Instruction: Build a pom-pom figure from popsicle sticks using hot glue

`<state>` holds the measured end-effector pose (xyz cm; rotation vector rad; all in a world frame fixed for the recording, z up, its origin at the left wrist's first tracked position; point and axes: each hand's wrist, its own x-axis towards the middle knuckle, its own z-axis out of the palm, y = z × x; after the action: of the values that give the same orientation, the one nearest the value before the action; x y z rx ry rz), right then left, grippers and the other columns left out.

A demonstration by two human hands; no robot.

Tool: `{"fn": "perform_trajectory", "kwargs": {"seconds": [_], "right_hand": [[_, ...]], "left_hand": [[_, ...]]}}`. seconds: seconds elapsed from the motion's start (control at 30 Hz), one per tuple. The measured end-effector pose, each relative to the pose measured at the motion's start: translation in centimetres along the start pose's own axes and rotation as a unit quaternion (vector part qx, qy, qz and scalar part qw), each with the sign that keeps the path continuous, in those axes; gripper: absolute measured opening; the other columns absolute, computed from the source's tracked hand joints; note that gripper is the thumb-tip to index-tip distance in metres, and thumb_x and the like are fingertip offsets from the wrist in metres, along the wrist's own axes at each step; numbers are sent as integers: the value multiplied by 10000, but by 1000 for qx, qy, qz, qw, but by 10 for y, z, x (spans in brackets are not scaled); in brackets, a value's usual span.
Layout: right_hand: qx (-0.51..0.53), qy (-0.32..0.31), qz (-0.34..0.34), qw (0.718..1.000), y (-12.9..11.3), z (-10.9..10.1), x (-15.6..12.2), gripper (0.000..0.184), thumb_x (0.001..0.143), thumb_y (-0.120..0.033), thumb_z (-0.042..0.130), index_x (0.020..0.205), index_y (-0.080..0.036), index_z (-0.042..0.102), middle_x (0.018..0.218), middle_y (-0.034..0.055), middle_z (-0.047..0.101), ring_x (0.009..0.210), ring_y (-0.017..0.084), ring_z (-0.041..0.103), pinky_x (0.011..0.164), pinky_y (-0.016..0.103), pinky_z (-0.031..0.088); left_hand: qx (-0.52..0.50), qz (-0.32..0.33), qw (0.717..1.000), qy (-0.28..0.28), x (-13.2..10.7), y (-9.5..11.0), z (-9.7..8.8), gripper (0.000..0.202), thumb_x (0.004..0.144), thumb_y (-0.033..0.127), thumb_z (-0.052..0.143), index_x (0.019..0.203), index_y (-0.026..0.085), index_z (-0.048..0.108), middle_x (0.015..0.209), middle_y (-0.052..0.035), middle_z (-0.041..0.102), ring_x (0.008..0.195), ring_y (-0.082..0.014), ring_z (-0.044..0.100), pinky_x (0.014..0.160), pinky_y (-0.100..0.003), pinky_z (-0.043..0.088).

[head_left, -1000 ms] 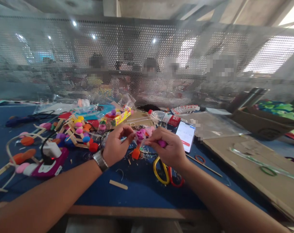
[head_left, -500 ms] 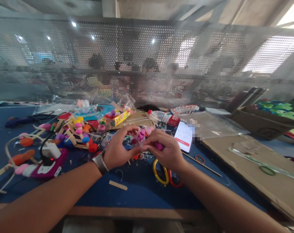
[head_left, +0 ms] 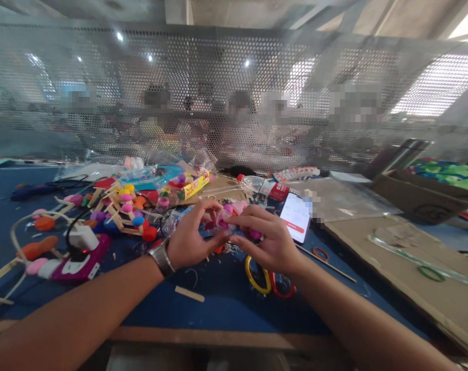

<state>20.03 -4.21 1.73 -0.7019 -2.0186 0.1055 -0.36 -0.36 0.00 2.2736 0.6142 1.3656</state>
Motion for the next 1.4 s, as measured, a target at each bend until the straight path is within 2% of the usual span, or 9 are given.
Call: {"fn": "perform_trajectory", "kwargs": {"seconds": [0.13, 0.33, 0.47, 0.63, 0.73, 0.93, 1.07, 1.2, 1.4], "right_hand": [[-20, -42, 0, 999, 0, 2, 0, 290, 947, -341, 646, 1194, -222, 742, 894, 74, 658, 740, 176, 625, 661, 315, 538], [-39, -17, -17, 999, 0, 1, 0, 279, 935, -274, 651, 1199, -234, 733, 868, 62, 641, 753, 181, 624, 669, 317, 542], [-34, -43, -17, 998, -1, 0, 0, 273, 928, -298, 671, 1181, -214, 729, 889, 65, 633, 751, 178, 618, 662, 310, 532], [-11, 4, 22, 1000, 0, -2, 2, 311, 950, -269, 586, 1241, -197, 669, 950, 81, 639, 855, 214, 623, 758, 361, 538], [-1, 60, 90, 994, 6, 0, 1, 247, 983, -254, 525, 1164, -188, 680, 913, 72, 666, 745, 185, 637, 730, 352, 540], [107, 54, 201, 972, 18, 5, -3, 245, 989, -359, 541, 1065, -190, 701, 701, 19, 691, 590, 166, 690, 601, 297, 547], [95, 53, 192, 975, 18, 4, -3, 254, 959, -399, 596, 1046, -190, 713, 744, 25, 683, 554, 140, 639, 574, 289, 523], [139, 75, 173, 972, 20, 7, -3, 326, 1007, -433, 485, 1101, -201, 695, 801, 32, 620, 623, 148, 597, 594, 311, 525], [151, 121, 248, 949, 22, 14, -1, 311, 914, -347, 609, 1183, -192, 631, 909, 61, 699, 670, 163, 680, 564, 302, 536]], "left_hand": [[9, -2, 1000, -19, 0, 1, -1, 435, 832, 406, 757, 1149, 222, 523, 1040, -69, 653, 880, -194, 657, 744, -317, 582], [29, -2, 1000, -8, 2, -1, -2, 447, 837, 396, 759, 1169, 218, 519, 1072, -82, 660, 888, -195, 668, 756, -318, 575], [26, 5, 1000, -2, 2, -1, -2, 456, 816, 374, 780, 1164, 220, 529, 1051, -72, 665, 869, -187, 663, 733, -300, 563], [47, -43, 994, 90, 7, -16, -5, 441, 842, 375, 736, 1182, 214, 507, 1074, -76, 636, 919, -191, 644, 818, -336, 554], [111, -76, 982, 131, 10, -29, -8, 421, 820, 327, 719, 1164, 204, 509, 1092, -81, 628, 930, -200, 623, 866, -376, 541], [194, -140, 970, 51, 7, -38, -8, 496, 754, 218, 713, 1206, 176, 513, 1166, -133, 652, 1047, -291, 631, 1005, -536, 474], [218, -142, 965, 33, 7, -34, -7, 571, 725, 144, 681, 1266, 165, 500, 1296, -164, 620, 1216, -341, 576, 1084, -570, 416], [253, -140, 957, 26, 8, -30, -7, 631, 666, 97, 658, 1278, 156, 514, 1350, -174, 583, 1308, -374, 500, 1107, -585, 392], [243, -121, 962, 35, 8, -26, -7, 562, 697, 112, 598, 1254, 156, 538, 1314, -158, 604, 1286, -353, 515, 1109, -569, 394]]}}
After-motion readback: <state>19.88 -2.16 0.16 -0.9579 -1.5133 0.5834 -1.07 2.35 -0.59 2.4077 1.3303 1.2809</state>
